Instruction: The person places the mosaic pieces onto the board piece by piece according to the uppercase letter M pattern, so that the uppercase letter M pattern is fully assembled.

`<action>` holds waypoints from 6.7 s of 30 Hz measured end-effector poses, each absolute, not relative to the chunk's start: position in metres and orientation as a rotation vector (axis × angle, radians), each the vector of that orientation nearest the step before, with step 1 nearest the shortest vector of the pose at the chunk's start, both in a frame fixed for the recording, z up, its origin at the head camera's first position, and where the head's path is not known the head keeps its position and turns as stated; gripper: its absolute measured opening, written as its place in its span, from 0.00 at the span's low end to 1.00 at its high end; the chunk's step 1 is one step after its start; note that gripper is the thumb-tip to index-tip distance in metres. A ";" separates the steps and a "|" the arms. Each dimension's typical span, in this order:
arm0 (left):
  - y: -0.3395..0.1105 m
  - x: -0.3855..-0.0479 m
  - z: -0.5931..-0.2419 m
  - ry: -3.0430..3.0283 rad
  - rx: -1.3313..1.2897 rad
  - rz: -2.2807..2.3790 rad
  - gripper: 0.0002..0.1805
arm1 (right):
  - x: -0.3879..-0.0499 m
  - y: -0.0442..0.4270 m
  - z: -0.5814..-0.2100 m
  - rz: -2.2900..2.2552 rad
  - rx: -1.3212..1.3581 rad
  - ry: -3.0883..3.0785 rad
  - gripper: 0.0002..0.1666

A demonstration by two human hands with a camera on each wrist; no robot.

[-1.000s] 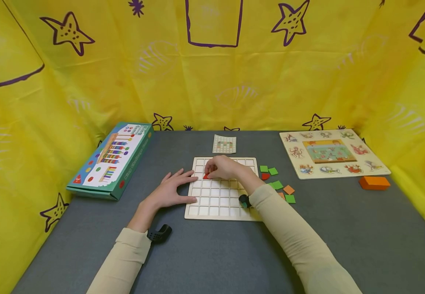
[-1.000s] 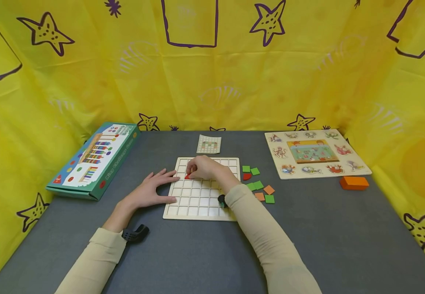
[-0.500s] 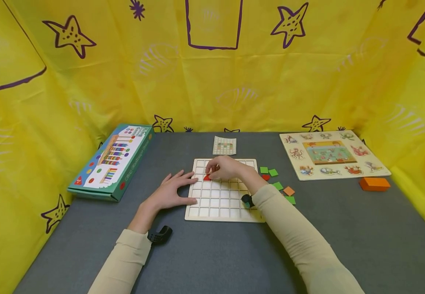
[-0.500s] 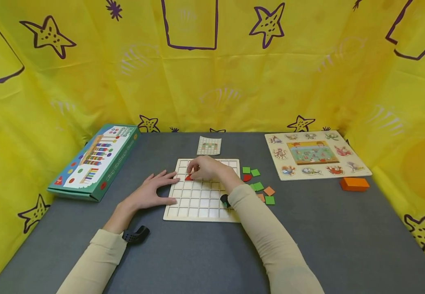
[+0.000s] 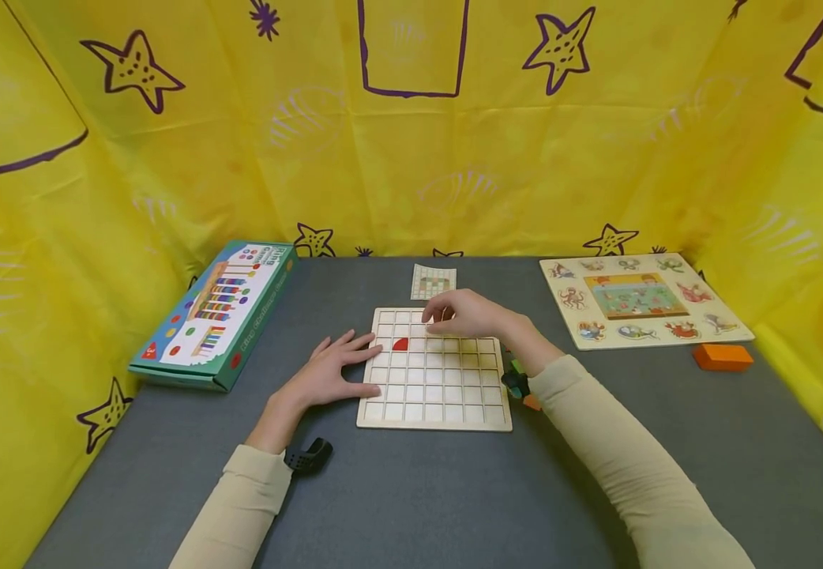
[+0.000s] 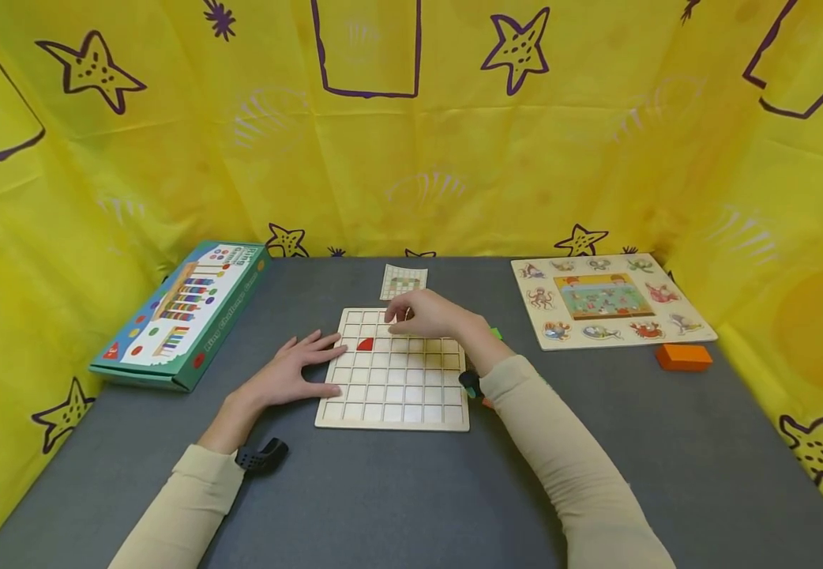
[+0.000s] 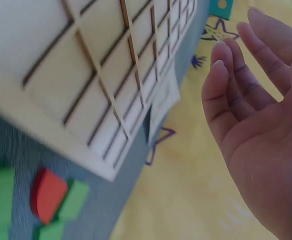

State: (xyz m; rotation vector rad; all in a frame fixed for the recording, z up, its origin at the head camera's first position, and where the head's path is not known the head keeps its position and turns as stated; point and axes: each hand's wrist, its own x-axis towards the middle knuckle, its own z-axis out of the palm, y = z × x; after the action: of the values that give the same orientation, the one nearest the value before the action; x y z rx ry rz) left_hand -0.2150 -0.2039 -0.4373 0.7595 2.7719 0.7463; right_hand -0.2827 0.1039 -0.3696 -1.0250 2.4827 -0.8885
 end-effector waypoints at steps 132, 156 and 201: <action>-0.205 -0.215 -0.440 2.789 0.757 0.771 0.49 | -0.283 0.159 -0.375 -1.062 -0.902 2.509 0.08; -0.205 -0.214 -0.438 2.790 0.754 0.768 0.49 | -0.293 0.112 -0.375 -1.007 -1.023 2.463 0.06; -0.203 -0.213 -0.438 2.797 0.734 0.762 0.48 | -0.293 0.069 -0.400 -0.849 -0.975 2.488 0.04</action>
State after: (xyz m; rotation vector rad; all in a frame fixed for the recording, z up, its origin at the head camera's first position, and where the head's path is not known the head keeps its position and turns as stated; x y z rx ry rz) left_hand -0.2130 -0.2031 -0.4378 0.7341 2.7967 0.7616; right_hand -0.2931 0.0686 -0.4001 -0.9750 2.4882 -0.8493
